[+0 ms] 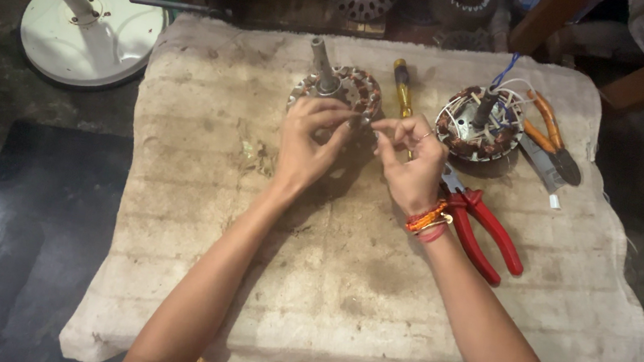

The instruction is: The person works on a ceiling fan motor armature on a padded workbench, pressing and arranging the copper wire windings around the rotor slots by hand and turning the assembly to reach different sides. They briefly pick up a screwdriver to work near the windings and continue adjusting the wires.

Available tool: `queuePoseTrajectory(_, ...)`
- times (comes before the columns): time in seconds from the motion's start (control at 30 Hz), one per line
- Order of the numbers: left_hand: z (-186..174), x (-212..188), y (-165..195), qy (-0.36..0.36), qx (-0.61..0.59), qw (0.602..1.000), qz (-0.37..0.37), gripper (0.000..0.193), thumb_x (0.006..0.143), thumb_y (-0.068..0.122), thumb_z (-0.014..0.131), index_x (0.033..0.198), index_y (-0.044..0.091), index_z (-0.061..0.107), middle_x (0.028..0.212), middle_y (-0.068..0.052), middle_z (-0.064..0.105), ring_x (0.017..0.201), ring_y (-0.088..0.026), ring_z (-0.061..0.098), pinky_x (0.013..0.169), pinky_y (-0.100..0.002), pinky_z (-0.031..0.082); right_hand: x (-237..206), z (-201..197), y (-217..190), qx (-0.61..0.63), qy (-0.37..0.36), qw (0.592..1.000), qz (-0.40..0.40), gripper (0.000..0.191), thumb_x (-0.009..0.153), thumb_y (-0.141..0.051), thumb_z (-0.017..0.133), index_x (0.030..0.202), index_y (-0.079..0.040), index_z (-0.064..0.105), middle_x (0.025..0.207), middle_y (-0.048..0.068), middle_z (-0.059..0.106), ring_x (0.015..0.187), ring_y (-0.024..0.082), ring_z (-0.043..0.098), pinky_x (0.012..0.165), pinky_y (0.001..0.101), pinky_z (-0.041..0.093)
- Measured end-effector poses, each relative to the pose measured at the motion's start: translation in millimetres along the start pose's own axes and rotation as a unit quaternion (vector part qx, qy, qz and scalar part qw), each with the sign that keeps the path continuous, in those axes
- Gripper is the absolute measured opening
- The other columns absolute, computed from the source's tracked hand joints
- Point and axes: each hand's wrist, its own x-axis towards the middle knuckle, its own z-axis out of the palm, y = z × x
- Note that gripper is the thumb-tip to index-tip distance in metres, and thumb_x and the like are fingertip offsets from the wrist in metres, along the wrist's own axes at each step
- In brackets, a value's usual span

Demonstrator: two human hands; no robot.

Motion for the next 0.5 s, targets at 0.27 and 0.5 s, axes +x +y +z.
queuePoseTrajectory(0.27, 0, 0, 3, 0.027, -0.028, 0.999, -0.021, 0.021, 0.089, 0.016, 0.075, 0.108, 0.010, 0.081, 0.110, -0.009, 0.077, 0.108, -0.023, 0.064, 0.098, -0.039, 0.051, -4, 4, 7, -0.092, -0.026, 0.994, -0.056, 0.014, 0.098, 0.002, 0.067, 0.089, -0.004, 0.058, 0.103, 0.010, 0.078, 0.077, 0.013, 0.079, 0.058, 0.0215, 0.064)
queuePoseTrajectory(0.5, -3, 2, 12, 0.037, -0.031, 0.999, -0.026, 0.022, 0.088, 0.014, 0.076, 0.108, 0.007, 0.079, 0.106, -0.009, 0.077, 0.102, -0.023, 0.066, 0.091, -0.037, 0.055, -4, 2, 7, -0.051, -0.027, 0.997, -0.042, 0.011, 0.099, 0.002, 0.065, 0.092, -0.003, 0.059, 0.105, 0.011, 0.077, 0.080, 0.015, 0.079, 0.064, 0.0236, 0.065)
